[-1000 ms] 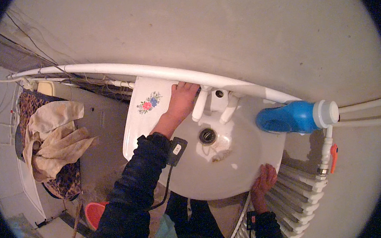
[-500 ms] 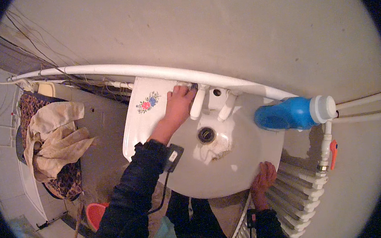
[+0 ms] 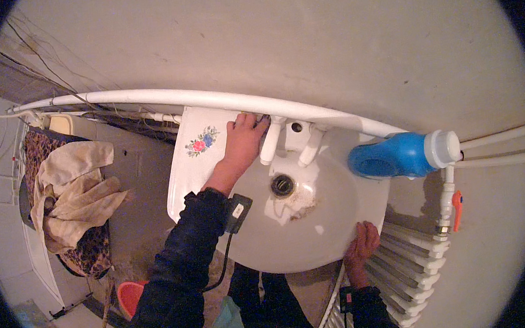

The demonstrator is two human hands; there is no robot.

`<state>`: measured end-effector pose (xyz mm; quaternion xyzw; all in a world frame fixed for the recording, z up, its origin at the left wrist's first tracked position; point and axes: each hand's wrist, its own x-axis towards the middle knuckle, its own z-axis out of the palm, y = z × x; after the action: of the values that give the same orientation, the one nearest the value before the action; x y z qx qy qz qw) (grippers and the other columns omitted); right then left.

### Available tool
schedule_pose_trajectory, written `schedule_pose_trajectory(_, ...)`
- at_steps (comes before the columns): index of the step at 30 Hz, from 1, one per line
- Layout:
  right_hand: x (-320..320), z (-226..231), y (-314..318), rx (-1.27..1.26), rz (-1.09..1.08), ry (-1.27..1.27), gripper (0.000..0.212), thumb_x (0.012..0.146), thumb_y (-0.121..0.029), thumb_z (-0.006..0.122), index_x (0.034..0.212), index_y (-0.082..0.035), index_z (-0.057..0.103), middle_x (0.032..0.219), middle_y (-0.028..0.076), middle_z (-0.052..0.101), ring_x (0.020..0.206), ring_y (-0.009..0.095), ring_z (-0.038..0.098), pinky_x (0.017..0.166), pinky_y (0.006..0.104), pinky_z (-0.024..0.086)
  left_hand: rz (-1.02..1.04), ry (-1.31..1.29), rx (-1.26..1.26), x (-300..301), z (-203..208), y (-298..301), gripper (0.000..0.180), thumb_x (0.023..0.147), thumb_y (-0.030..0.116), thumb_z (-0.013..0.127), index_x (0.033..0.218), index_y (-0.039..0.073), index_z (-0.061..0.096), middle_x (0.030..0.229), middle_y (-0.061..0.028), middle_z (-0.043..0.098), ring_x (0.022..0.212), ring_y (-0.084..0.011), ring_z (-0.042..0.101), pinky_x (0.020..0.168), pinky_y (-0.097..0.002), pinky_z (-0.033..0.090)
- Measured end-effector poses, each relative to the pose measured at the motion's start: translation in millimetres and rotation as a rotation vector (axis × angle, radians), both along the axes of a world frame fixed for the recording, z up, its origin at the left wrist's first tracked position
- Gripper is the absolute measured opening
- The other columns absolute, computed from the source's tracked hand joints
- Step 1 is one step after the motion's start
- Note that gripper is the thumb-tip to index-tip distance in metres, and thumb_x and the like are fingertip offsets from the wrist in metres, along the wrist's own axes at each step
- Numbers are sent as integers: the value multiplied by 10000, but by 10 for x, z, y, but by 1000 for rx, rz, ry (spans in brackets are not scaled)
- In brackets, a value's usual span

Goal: The person cleans a bathroom sink using a cloth and liquid detergent. They wipe the sink basin and faucet, rinse the cloth in a red basin, and repeat the wiping and rinsing cycle multiple times.

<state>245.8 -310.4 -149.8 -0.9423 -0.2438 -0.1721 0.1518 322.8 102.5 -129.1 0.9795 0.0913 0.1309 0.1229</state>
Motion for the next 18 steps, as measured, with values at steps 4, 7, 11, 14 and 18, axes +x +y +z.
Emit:
schedule_pose_trajectory(4, 14, 36, 32, 29, 25, -4, 324, 825, -129, 453, 1103, -17, 576, 1173, 171, 527, 1103, 360, 468, 946, 492, 314, -18, -16, 10, -226, 7, -57, 337, 757, 102, 529, 1085, 138, 598, 991, -65, 529, 994, -249, 475, 776, -420, 365)
schedule_pose_trajectory(7, 5, 64, 46, 42, 24, 6, 331, 824, -125, 447, 1111, -23, 574, 1173, 169, 525, 1104, 353, 466, 939, 485, 319, -19, -12, -68, -564, 77, 5, 430, 717, 41, 549, 1140, 117, 575, 986, -93, 539, 966, -274, 493, 765, -420, 384)
schedule_pose_trajectory(11, -9, 57, 55, -39, 11, -51, 350, 816, -156, 444, 1118, -38, 576, 1173, 163, 525, 1107, 347, 464, 931, 488, 326, 87, -103, -339, -933, 334, 111, 498, 682, -1, 591, 1171, 80, 543, 1032, -133, 546, 974, -332, 498, 834, -422, 405)
schedule_pose_trajectory(14, -7, 33, 44, -1, -1, 7, 382, 883, -234, 380, 1162, -36, 550, 1206, 175, 500, 1155, 367, 421, 964, 476, 290, 41, -269, -481, -795, 547, 10, 522, 686, 10, 614, 1194, 65, 510, 1059, -164, 537, 985, -364, 489, 885, -417, 405)
schedule_pose_trajectory(18, -8, 33, 24, 42, 5, 43, 349, 839, -161, 426, 1138, -46, 564, 1199, 160, 508, 1140, 366, 438, 957, 475, 307, -28, -121, -228, -303, 618, -442, 453, 691, 43, 605, 1136, 76, 525, 966, -136, 508, 896, -327, 507, 721, -416, 476)
